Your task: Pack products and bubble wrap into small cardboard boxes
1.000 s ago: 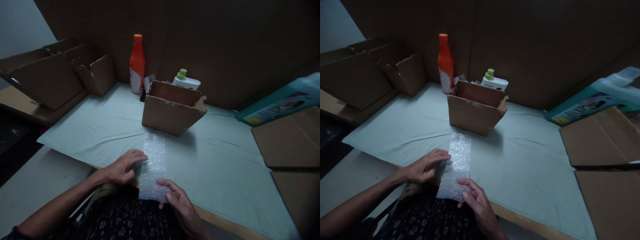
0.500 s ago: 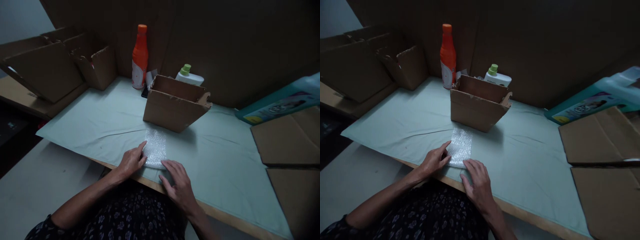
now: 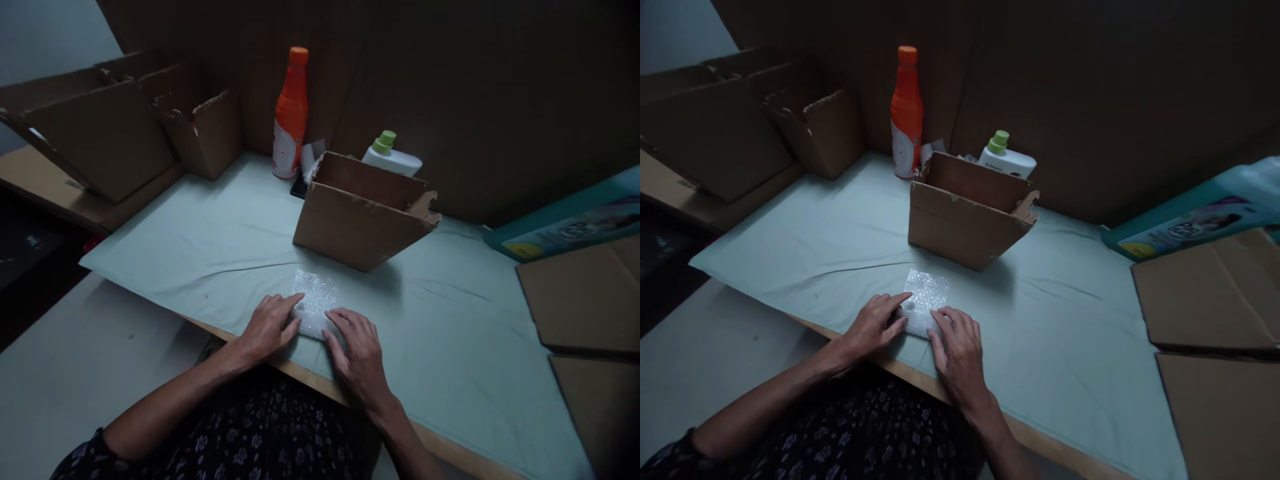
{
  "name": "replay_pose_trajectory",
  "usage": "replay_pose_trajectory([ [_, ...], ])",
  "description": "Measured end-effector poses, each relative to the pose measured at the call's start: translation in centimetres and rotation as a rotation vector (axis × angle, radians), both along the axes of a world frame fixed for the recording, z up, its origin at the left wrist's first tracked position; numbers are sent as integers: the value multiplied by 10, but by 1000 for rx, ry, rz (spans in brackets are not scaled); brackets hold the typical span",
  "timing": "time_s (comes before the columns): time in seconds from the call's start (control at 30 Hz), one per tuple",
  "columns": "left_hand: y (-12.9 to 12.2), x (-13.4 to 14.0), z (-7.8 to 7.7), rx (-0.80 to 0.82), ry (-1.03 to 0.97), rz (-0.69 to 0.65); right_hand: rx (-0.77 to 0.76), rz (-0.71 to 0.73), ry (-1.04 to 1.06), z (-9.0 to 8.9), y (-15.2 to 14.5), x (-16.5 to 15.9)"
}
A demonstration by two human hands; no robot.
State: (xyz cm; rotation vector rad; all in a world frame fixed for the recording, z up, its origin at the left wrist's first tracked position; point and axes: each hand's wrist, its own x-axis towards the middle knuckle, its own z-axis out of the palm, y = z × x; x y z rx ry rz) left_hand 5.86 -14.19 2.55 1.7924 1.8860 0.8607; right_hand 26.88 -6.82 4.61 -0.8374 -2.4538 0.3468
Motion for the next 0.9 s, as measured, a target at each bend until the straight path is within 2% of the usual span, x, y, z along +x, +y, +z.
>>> replay_pose_trajectory([
  [0.13, 10, -1, -1, 65, 73, 29, 124, 88, -77, -7, 2, 0],
  [0.2, 6, -1, 4, 138, 75, -31, 130, 117, -83, -13, 7, -1],
  [0.3, -2, -2, 12, 130, 82, -145, 42, 153, -26, -22, 17, -3],
  [0.37, -3, -4, 14, 76, 80, -157, -26, 188, -4, -26, 23, -3],
  [0.43, 0, -6, 14, 41, 78, -128, -15, 166, -3, -24, 24, -4],
  [0.53, 13, -10, 12, 11, 110, -40, 117, 66, -33, -13, 15, -7],
  [0.67, 27, -11, 9, 25, 95, 65, 198, 87, -176, -2, 6, -19],
  [0.73, 23, -11, 9, 67, -36, 144, 158, 70, -211, -3, 11, -23],
  [0.77, 19, -11, 8, 76, -168, 198, 119, 48, -195, -4, 15, -25],
  [0.83, 9, -8, 5, 53, -488, 282, -12, -3, -110, -6, 23, -27],
  [0.9, 1, 0, 1, 11, -703, 293, -173, -45, -1, -7, 27, -28],
])
